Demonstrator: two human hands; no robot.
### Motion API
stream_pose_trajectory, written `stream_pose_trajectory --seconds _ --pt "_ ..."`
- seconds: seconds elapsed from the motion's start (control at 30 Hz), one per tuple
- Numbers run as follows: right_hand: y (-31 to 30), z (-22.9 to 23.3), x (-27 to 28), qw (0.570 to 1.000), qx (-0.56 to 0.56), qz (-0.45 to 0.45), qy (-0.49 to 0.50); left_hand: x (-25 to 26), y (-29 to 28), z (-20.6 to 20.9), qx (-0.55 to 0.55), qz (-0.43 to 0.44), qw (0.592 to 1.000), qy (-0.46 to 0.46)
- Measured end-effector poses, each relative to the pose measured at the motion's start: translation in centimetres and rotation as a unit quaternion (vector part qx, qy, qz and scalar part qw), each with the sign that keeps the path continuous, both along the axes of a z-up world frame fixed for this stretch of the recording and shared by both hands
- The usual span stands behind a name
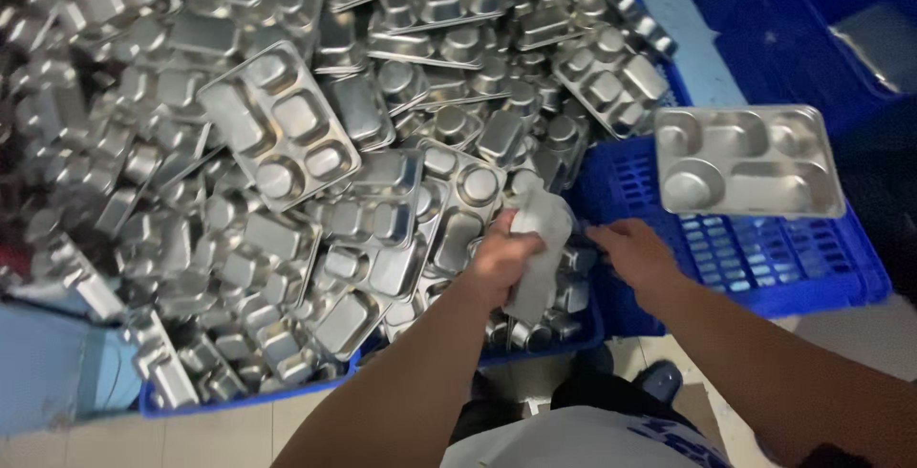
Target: The person picks up stainless steel compartment trays from a large pile and wipes them with a white cloth. The person places the wiped trays into a blue crate. Other people are visible in the background performing similar tasks.
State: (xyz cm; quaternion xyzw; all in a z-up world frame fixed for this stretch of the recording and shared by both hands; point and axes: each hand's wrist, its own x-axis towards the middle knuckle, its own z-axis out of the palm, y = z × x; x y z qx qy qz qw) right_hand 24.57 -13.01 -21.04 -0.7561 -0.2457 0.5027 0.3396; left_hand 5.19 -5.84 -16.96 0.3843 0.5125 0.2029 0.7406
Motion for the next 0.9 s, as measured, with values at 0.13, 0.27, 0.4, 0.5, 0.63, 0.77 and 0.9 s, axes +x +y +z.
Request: stream_pose_trajectory --seconds 0.13,0.27,0.4,0.5,0.63,0.77,0.9 --pt "-1.6 2.9 -0.9 0.975 0.025 -0.027 0.22 3.6 -0.3 -1.8 0.151 -0.073 0.985 0.036" --pt "-2.7 3.2 0.1 0.935 0.105 -0.035 0.336 6.5 -0.7 -1.6 -0.024 -0.045 0.99 -0.134" --pt "-2.6 0.4 3.4 0.945 0.161 0.021 0.284 7.5 -1.1 -0.4 -0.128 -0.081 0.969 -0.196" --pt "-2.8 -0.1 6.0 0.952 0.07 -0.032 0.295 8.3 -0.4 -1.7 -0.052 -0.108 0.982 -0.148" --pt "-4.9 1.1 8.3 0.933 0.005 -0.081 0.352 8.5 0.7 -3.8 0.122 -0.127 0.969 0.172" --pt "-9.1 2.2 9.8 0.884 0.022 -0.084 0.46 8.2 -0.8 -4.2 -0.125 -0.192 0.969 0.09" --pt "-13.9 3.2 9.4 0.86 0.061 -0.124 0.491 10.7 -3.4 -4.8 -0.256 -0.274 0.924 -0.074"
